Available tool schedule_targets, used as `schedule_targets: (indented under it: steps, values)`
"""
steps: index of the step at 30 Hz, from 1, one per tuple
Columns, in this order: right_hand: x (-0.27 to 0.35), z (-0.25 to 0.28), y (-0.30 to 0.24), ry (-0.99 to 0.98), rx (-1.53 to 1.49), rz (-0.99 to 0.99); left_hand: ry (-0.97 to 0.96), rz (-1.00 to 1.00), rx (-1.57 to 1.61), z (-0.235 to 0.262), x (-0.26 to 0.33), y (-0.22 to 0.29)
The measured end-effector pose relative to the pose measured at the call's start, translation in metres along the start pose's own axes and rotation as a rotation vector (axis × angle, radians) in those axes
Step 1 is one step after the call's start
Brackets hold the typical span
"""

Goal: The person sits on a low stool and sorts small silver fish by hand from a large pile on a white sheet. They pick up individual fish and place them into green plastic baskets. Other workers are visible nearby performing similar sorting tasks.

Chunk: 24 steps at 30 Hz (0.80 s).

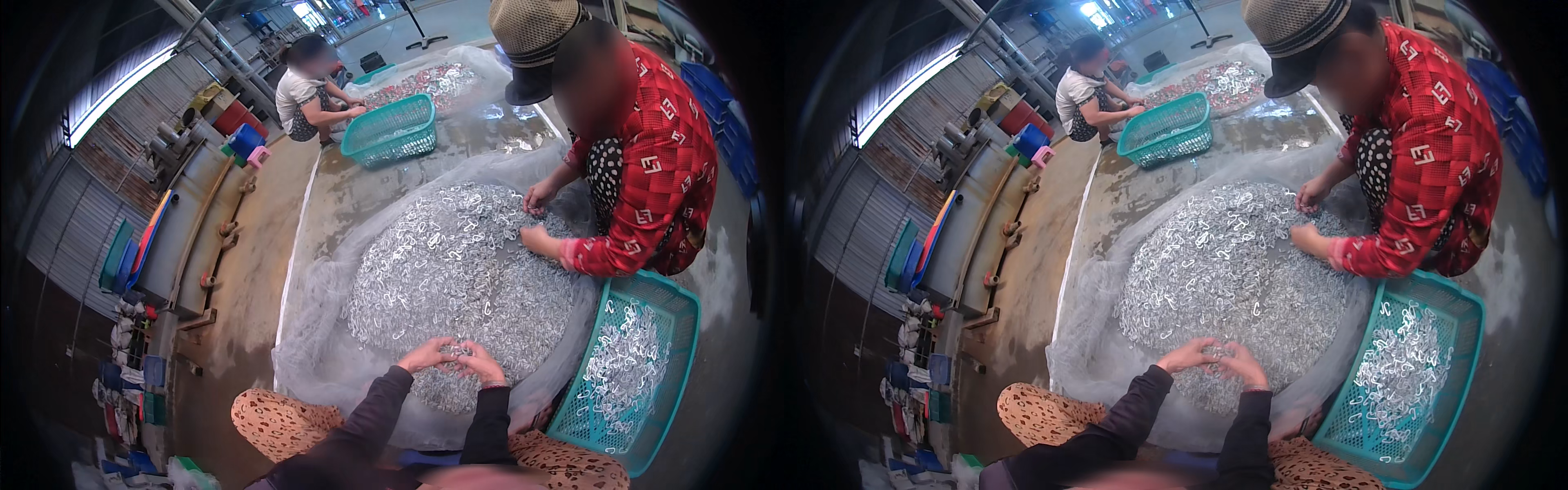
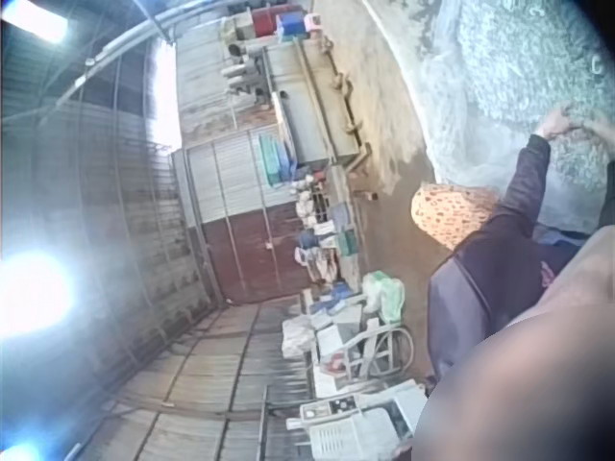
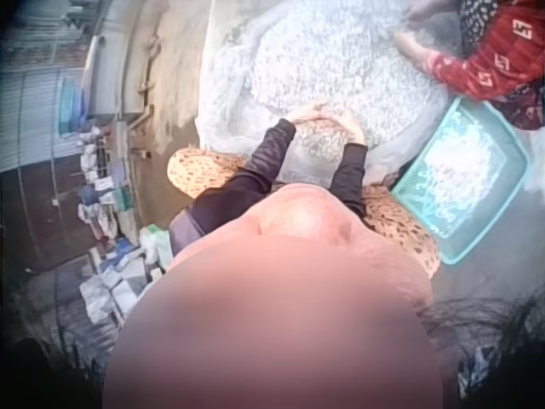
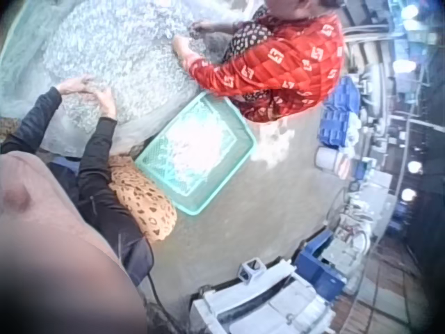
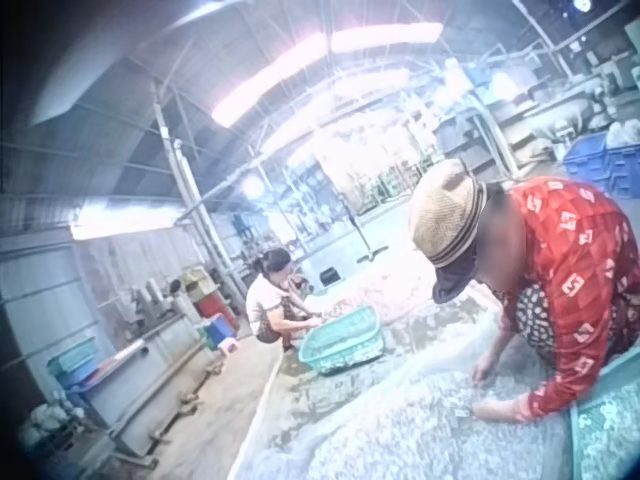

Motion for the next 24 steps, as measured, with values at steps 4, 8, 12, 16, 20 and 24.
schedule_targets:
  steps: [4,8,12,16,20,24]
  values:
    - [0.002,-0.007,-0.001,-0.047,0.013,-0.038,-0.004,0.033,-0.134,0.010,0.009,0.005]
    - [0.007,-0.012,-0.004,-0.067,0.020,0.011,0.021,0.056,-0.185,0.010,0.018,0.002]
    - [0.006,-0.015,-0.006,-0.012,0.005,0.022,0.058,0.061,-0.068,0.013,0.018,-0.009]
    - [-0.004,-0.010,-0.004,0.083,0.028,-0.022,0.223,0.000,-0.531,0.027,0.002,-0.033]
    - [-0.007,-0.002,0.000,0.175,-0.044,0.019,0.564,-0.367,-0.898,0.011,-0.021,-0.048]
    - [0.002,0.013,0.004,0.358,0.018,0.009,0.461,-0.341,-1.080,-0.034,-0.046,-0.067]
Point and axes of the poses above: each hand's wrist, its own x-axis away from the middle knuckle, its own z-axis out of the back of the hand, y = z × x, the point moved 5 cm from there along -x, towards the middle knuckle, and after that the axes turned 2 degrees about z, right-handed, at the moved point
